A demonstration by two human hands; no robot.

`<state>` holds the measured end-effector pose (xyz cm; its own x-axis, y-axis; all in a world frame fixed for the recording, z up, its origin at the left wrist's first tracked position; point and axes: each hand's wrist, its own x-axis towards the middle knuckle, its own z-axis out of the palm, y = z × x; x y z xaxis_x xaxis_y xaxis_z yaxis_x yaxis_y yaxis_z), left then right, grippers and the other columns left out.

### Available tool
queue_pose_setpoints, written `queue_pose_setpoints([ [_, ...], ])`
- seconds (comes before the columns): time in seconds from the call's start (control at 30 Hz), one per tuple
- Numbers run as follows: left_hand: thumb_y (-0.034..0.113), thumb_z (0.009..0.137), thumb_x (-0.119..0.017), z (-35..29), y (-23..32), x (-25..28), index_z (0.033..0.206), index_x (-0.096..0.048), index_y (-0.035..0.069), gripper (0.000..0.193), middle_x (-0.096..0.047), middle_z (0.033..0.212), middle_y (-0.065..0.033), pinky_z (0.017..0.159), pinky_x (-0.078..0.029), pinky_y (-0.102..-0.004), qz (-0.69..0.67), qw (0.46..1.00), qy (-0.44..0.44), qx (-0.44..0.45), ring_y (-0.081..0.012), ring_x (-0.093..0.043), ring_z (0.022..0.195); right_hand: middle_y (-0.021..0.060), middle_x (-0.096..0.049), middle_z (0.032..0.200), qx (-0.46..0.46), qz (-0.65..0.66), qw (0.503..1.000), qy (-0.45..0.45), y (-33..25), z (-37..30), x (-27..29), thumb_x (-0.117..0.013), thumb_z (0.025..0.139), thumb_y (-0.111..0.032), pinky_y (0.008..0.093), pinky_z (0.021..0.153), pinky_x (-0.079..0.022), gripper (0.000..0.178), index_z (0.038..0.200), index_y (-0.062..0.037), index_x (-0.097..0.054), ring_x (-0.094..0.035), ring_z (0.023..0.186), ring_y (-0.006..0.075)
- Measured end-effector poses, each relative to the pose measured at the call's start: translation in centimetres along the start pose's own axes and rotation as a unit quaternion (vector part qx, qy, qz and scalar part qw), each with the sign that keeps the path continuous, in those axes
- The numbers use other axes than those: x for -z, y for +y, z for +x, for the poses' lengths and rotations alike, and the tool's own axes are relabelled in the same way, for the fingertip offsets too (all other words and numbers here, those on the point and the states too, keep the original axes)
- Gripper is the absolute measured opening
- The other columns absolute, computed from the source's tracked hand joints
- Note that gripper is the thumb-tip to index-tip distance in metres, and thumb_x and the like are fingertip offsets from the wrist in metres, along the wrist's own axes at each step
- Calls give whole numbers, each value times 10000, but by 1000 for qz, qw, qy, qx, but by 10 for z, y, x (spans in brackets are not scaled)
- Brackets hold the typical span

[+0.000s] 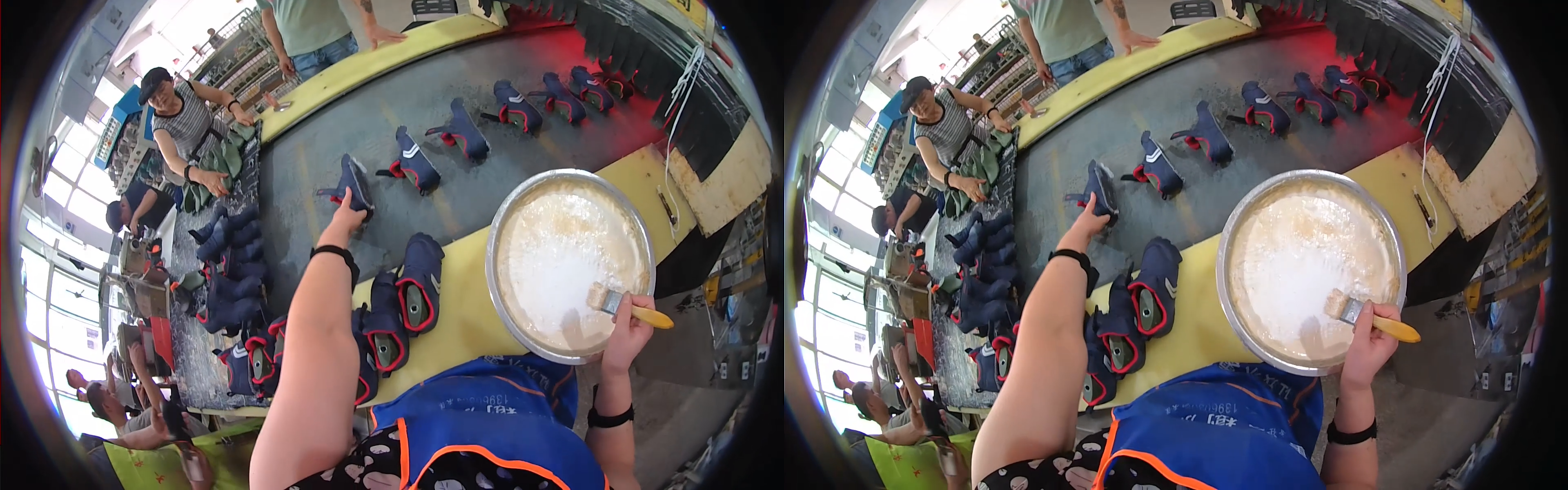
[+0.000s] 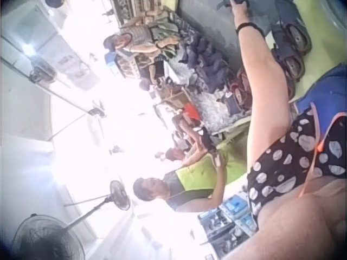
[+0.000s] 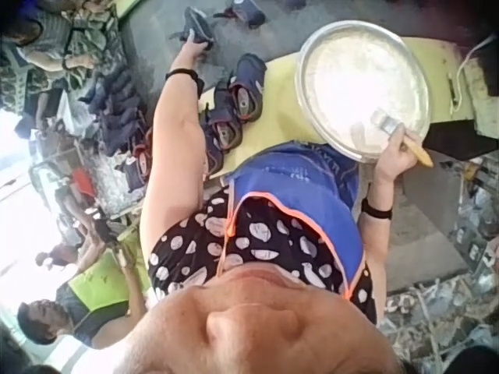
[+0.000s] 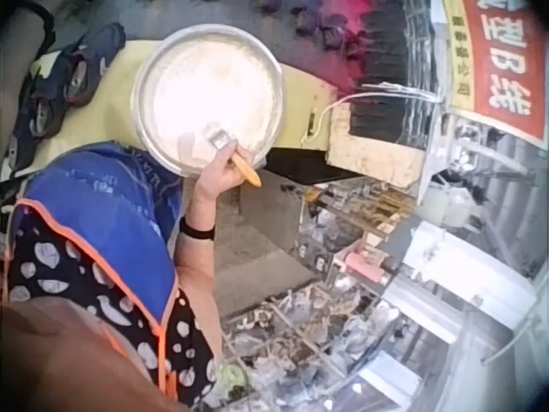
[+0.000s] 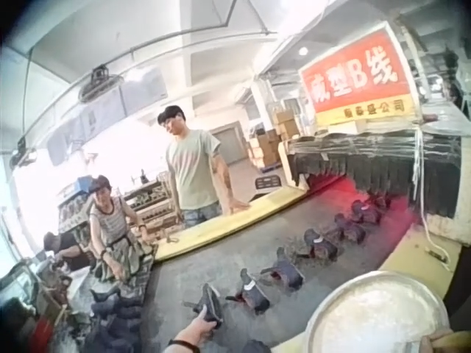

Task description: Apply glue to the bottom of shoe soles using a brush.

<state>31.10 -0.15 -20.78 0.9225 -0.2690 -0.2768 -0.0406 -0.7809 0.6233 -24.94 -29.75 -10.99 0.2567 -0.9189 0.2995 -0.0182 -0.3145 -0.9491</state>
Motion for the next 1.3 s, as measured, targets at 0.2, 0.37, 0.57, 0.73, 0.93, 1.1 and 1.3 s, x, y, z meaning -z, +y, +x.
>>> queue_pose_setpoints([
  [0.2,642,886,-547,-93,127,25,1229,-664,4,734,-670,1203,-224,976,-481,-381,203,954,-175,-134,-320,-641,1134,-36,-446,740,-9,-16,1000,21,-13,-2,-2,-564,999,-70,201,618,-348,119,892,-47,-519,-414,663,27],
  [0.37,783,855,-454,-259,168,11,1413,-493,47,924,-636,1235,-257,976,-483,-440,380,852,-298,-204,-380,-618,1159,-38,-448,726,6,6,1000,16,-14,-1,-2,-577,995,-83,199,616,-339,128,882,-47,-528,-418,661,28],
  [0.57,480,814,-729,-373,133,-43,1146,-509,151,516,-621,891,-189,611,-559,-419,410,858,-124,-282,-346,-688,740,-24,-499,737,21,21,999,17,-11,-4,0,-612,975,-74,190,590,-367,106,900,-34,-550,-457,646,28],
  [0.73,332,833,-735,-418,111,-61,1271,-553,226,486,-560,1024,-217,664,-557,-426,258,914,-111,-291,-374,-664,775,-24,-515,758,20,33,999,33,-7,-4,4,-618,970,-63,195,598,-381,85,917,-26,-562,-467,659,32],
  [0.93,88,843,-719,-404,79,-56,1482,-395,111,717,-437,1390,-250,872,-517,-446,23,967,21,-254,-351,-555,1132,28,-593,943,50,42,997,-52,-22,2,-10,-651,937,-18,214,740,-476,121,1045,-16,-598,-572,862,74],
  [1.1,151,917,-652,-423,81,-58,1466,-445,249,595,-387,1401,-318,732,-571,-438,270,905,119,-308,-438,-635,1024,59,-677,839,100,-102,979,-144,-45,1,-24,-743,869,-124,267,628,-505,136,927,-31,-664,-658,709,141],
  [1.3,347,761,-813,-435,98,-67,1442,-479,211,770,-336,1398,-355,728,-579,-430,343,908,64,-233,-480,-631,976,70,-696,865,120,-269,925,-241,-46,2,-30,-754,833,-185,311,639,-525,158,886,-48,-695,-664,688,203],
])
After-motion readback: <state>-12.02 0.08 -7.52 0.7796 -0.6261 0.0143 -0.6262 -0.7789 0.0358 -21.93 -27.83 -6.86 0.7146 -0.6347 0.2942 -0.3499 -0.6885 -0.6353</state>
